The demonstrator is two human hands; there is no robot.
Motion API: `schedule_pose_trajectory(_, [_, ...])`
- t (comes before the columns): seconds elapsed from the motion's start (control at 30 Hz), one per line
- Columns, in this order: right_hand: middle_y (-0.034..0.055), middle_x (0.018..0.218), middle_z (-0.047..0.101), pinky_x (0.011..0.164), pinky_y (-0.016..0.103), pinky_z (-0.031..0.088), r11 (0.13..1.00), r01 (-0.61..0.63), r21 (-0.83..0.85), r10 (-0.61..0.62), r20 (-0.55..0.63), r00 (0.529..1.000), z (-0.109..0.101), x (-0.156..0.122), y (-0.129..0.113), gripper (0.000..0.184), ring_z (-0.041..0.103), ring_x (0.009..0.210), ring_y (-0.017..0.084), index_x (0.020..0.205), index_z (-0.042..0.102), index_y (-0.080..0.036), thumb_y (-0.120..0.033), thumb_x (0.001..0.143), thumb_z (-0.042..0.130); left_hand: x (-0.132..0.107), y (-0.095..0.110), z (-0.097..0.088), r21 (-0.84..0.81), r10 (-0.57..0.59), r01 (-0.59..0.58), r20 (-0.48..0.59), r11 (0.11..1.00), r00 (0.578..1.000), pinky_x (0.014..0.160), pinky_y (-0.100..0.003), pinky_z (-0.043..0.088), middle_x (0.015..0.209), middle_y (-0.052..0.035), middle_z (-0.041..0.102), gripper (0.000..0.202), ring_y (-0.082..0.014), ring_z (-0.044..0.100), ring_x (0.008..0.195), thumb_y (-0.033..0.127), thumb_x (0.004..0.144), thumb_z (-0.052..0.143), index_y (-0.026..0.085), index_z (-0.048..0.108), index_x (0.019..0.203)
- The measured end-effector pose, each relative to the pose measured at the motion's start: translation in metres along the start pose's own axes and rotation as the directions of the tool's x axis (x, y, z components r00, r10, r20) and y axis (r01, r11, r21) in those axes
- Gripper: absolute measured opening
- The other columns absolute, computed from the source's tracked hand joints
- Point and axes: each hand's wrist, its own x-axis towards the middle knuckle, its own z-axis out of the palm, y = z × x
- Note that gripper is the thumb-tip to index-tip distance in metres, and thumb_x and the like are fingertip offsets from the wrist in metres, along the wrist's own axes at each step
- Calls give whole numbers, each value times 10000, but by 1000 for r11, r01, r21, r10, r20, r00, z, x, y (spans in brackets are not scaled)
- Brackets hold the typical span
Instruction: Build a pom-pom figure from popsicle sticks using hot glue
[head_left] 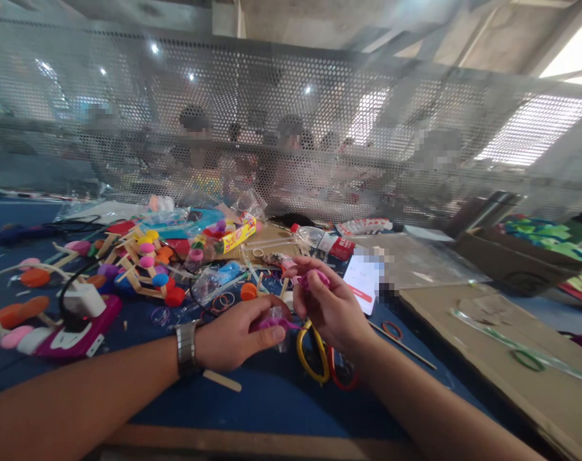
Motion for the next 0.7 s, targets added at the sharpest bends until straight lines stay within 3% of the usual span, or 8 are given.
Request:
schedule_pose_trajectory(0.13, [-31, 818, 624, 408, 209, 359, 999, -47, 13, 47, -19, 999, 0, 2, 0, 313, 476, 446, 60, 967, 674, -242, -424, 763, 824, -2, 4, -1, 53, 40, -46, 107, 998, 993, 760, -285, 465, 911, -38, 619, 239, -170, 547, 803, 355, 941, 523, 157, 611, 1043])
schedule_pose_trajectory(0.27, [-48, 716, 536, 443, 213, 343, 993, -107, 43, 108, -22, 994, 0, 3, -1, 285, 473, 466, 68, 903, 659, -220, -429, 769, 799, -1, 3, 2, 65, 58, -68, 141, 996, 988, 745, -281, 462, 835, -33, 623, 227, -170, 552, 778, 378, 926, 588, 154, 618, 911])
schedule_pose_trajectory(0.5, [-17, 672, 525, 489, 261, 365, 994, -99, -51, 102, 72, 992, -4, -3, -3, 414, 478, 543, 131, 859, 644, -206, -605, 779, 725, 4, -6, 7, -194, 21, -30, -46, 981, 999, 682, -274, 480, 835, -15, 556, 455, -145, 542, 718, 608, 895, 620, 160, 581, 958])
schedule_pose_trajectory(0.7, [-28, 681, 550, 510, 253, 362, 990, -45, -135, 70, 181, 981, -5, -5, 2, 435, 466, 551, 113, 963, 660, -202, -569, 768, 790, 6, -10, 8, -263, 26, -79, -199, 962, 980, 549, -243, 449, 779, 10, 520, 482, -109, 495, 590, 657, 928, 525, 175, 513, 948])
